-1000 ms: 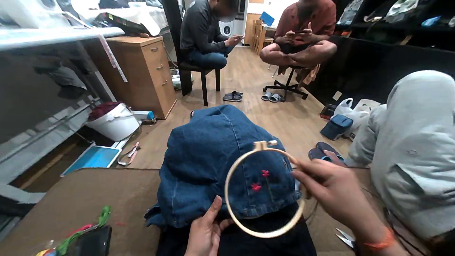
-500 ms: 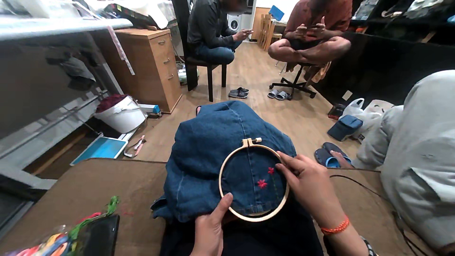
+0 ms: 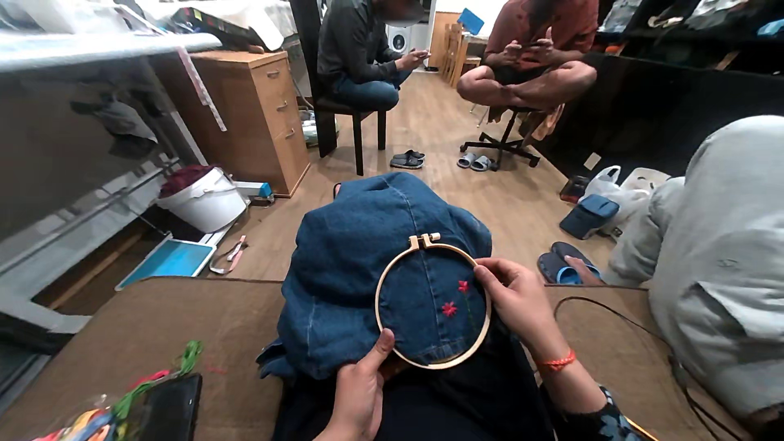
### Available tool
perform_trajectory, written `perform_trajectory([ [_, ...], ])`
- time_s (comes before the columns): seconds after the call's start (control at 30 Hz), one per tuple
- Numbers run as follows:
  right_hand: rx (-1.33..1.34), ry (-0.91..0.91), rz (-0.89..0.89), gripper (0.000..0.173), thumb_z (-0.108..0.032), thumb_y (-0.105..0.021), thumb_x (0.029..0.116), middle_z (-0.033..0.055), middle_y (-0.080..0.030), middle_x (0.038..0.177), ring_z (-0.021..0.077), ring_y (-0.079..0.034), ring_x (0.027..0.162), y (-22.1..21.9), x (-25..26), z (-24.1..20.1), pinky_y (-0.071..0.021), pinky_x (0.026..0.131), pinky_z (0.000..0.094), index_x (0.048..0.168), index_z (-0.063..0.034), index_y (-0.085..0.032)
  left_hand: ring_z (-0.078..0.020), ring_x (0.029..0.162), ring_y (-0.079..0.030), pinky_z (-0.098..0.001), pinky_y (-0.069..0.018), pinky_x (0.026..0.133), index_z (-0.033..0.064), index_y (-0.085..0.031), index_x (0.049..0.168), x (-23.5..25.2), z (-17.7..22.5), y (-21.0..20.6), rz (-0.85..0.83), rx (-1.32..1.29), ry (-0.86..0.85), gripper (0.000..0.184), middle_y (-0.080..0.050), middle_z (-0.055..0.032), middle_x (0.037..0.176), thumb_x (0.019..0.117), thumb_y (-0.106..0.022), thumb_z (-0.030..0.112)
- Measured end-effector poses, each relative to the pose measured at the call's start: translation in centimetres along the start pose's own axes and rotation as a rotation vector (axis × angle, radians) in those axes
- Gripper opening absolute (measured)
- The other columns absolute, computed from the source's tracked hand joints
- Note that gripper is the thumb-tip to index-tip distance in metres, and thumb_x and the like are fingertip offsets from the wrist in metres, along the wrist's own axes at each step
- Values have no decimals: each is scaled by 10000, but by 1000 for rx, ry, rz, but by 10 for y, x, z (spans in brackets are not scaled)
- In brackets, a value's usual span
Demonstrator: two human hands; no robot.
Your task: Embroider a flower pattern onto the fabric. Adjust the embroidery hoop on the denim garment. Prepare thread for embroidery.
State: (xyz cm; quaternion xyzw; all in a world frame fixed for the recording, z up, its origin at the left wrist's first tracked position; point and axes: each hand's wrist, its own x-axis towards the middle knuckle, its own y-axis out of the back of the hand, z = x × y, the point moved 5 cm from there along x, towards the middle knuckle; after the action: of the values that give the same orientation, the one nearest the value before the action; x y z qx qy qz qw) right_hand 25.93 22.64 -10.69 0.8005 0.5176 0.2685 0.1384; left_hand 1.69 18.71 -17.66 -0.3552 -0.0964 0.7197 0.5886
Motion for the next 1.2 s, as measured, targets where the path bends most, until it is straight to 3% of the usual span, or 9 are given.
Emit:
perform_trajectory([
  [0.2, 42, -167, -149, 151, -141, -629, 1028, 54, -676, 805, 135, -616, 706, -5, 16, 5, -505, 665, 345, 983, -37, -728, -245, 765, -761, -382, -655, 689, -69, -619, 1122, 3, 1, -2, 9, 9, 31, 138, -751, -156, 925, 1022, -561, 6],
  [0.33, 151, -320, -264, 190, -76, -598, 1025, -3, -517, 612, 55, -414, 488, -8, 27, 5, -345, 477, 211, 861, -27, -679, -244, 757, -757, -378, -651, 690, -75, -627, 1102, 11, 0, -1, 27, 43, 67, 154, -746, -162, 914, 1038, -546, 39],
  [0.47, 328, -448, -356, 255, 0, -551, 996, -27, -449, 539, 24, -355, 433, -10, 35, 11, -284, 423, 171, 753, -44, -615, -216, 771, -755, -360, -647, 702, -69, -634, 1073, 15, 5, 0, 32, 104, 78, 143, -747, -138, 899, 1036, -554, 44],
  [0.6, 325, -277, -352, 101, 28, -606, 967, 5, -536, 719, 46, -439, 523, -3, 35, 1, -354, 475, 187, 935, -61, -571, -141, 861, -736, -285, -609, 821, -76, -655, 1019, 16, 11, -1, 24, 113, -29, 74, -752, -107, 912, 970, -603, -55],
  [0.67, 309, -149, -267, 193, 102, -642, 900, 45, -634, 848, 98, -567, 661, -1, 34, -4, -457, 574, 242, 1016, -51, -617, -150, 864, -738, -300, -615, 822, -73, -652, 1019, 17, 12, -4, -1, 36, -69, 89, -751, -116, 916, 965, -581, -77],
  [0.8, 64, 40, -179, 255, 98, -673, 887, 38, -743, 949, 145, -693, 825, -8, 38, -19, -574, 735, 346, 1051, -84, -746, -115, 969, -730, -306, -606, 876, -26, -686, 1102, 22, 26, -13, 75, 127, -229, 206, -760, -67, 1022, 1024, -615, 152],
  [0.9, -16, 40, -220, 252, 71, -702, 883, 23, -755, 942, 140, -705, 821, -10, 43, -22, -587, 750, 371, 1053, -107, -760, -132, 945, -731, -312, -612, 857, -36, -675, 1112, 30, 43, -18, 124, 206, -318, 215, -751, -85, 1002, 981, -681, 134],
  [1.07, -122, 117, -158, 271, 73, -688, 871, 28, -749, 914, 154, -703, 784, -8, 31, -36, -583, 695, 381, 1052, -115, -759, -130, 969, -729, -327, -616, 865, -2, -643, 1207, 15, 51, -22, -21, 158, -324, 330, -744, -71, 1043, 1090, -449, 238],
  [1.2, -183, 195, -77, 252, 41, -708, 874, 32, -742, 945, 152, -704, 820, -5, 25, -39, -588, 713, 376, 1048, -130, -773, -64, 946, -722, -264, -611, 871, -30, -622, 1149, 3, 42, -10, -99, 175, -388, 406, -749, -14, 975, 862, -765, 218],
])
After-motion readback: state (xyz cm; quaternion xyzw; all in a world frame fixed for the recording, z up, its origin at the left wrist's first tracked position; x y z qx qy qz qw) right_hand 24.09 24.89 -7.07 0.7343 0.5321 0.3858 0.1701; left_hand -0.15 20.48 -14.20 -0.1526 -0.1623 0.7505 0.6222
